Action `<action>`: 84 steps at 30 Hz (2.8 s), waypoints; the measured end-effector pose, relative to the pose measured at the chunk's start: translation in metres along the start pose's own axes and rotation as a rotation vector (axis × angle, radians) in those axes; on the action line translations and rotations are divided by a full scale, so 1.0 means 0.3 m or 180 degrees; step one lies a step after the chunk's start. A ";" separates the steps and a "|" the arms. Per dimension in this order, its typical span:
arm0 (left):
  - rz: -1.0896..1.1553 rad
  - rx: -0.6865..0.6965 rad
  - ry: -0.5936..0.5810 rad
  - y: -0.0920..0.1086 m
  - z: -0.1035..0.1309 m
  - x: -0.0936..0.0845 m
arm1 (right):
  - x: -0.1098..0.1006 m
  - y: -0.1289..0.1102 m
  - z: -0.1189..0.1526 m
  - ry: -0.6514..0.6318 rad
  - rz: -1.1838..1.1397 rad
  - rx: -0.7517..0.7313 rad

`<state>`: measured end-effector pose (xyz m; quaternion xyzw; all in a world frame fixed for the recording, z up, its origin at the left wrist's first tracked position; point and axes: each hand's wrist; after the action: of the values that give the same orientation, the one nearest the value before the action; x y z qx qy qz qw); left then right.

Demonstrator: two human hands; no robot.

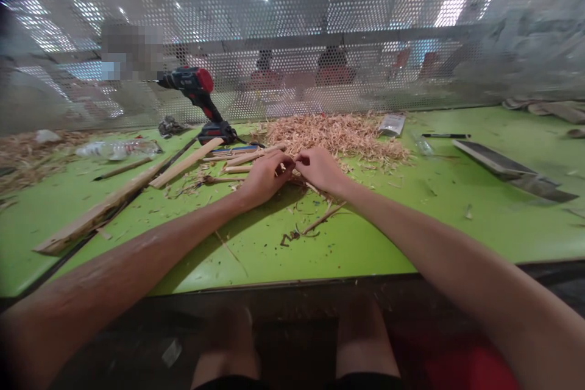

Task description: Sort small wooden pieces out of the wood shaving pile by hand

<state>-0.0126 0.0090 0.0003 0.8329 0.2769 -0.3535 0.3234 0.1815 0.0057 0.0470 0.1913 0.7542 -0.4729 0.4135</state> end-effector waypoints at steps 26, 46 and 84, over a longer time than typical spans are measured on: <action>-0.0070 0.0084 0.0076 -0.031 -0.002 0.004 | 0.002 0.095 -0.032 0.0020 -0.0372 -0.0360; 0.0095 0.0121 0.0192 -0.046 -0.002 0.014 | -0.004 0.094 -0.028 -0.0090 -0.0721 -0.0266; 0.0494 0.0132 0.0600 -0.032 -0.007 -0.002 | 0.001 0.075 -0.013 0.0167 -0.2563 0.0339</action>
<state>-0.0188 0.0165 -0.0012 0.8879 0.2334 -0.2531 0.3050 0.1948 0.0200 0.0350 -0.0863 0.7536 -0.6304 0.1654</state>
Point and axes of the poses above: each hand's wrist, its own z-axis away from the middle knuckle, its own x-axis out of the palm, y = z × x, and after that the axes turned 3 degrees about -y, right-handed
